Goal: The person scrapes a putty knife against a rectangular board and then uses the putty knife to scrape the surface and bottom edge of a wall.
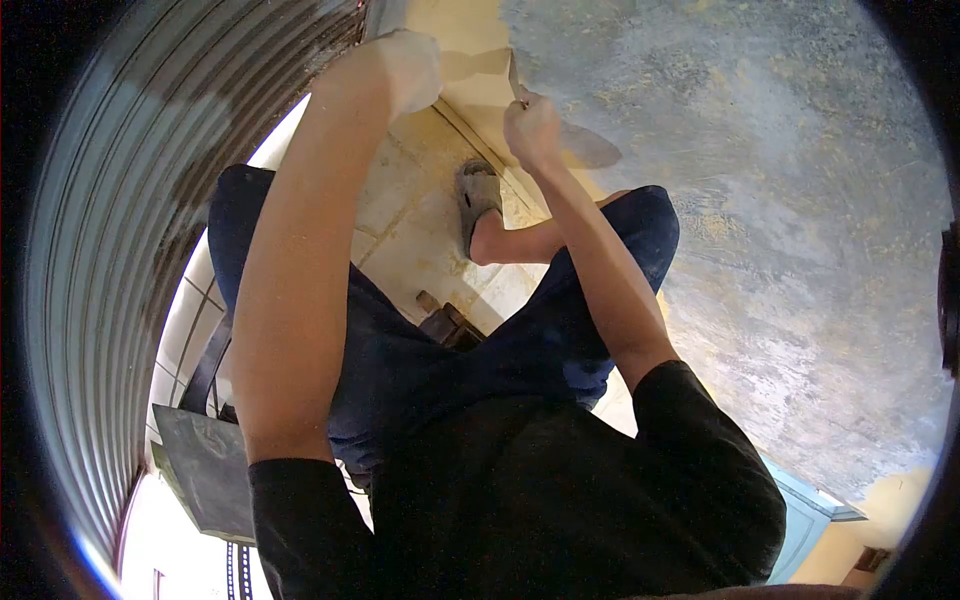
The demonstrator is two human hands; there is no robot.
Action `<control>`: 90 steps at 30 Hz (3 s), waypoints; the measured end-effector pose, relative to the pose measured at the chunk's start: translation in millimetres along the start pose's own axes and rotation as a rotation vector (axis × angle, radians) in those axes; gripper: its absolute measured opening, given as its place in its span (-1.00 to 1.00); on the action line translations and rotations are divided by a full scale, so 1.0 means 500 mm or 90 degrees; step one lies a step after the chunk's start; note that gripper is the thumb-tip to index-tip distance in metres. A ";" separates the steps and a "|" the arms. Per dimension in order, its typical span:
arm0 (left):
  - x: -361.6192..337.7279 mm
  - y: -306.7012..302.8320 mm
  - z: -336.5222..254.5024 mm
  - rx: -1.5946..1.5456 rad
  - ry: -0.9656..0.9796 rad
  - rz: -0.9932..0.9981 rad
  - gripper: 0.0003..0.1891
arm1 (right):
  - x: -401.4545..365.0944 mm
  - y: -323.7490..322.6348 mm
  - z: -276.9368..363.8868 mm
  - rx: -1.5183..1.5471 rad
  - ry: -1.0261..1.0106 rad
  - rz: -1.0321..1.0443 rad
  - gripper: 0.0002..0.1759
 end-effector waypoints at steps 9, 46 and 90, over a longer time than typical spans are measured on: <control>-0.001 0.025 -0.007 0.232 0.038 0.081 -0.52 | 0.005 -0.002 0.001 0.075 -0.012 -0.015 -0.67; -0.045 -0.032 0.015 -0.163 -0.098 0.002 -0.58 | 0.022 -0.013 0.034 -0.004 -0.105 0.041 -0.61; 0.082 -0.006 -0.125 -0.678 0.006 -0.247 -0.55 | -0.053 -0.131 0.076 0.419 -0.004 0.253 -0.65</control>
Point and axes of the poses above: each hand's wrist, its own x-axis towards the middle knuckle, its own y-axis out of the palm, z = x × y, the point moved 9 cm from there along x, towards the middle knuckle, and after that the axes turned 14 degrees about -x, right-handed, at the moved point
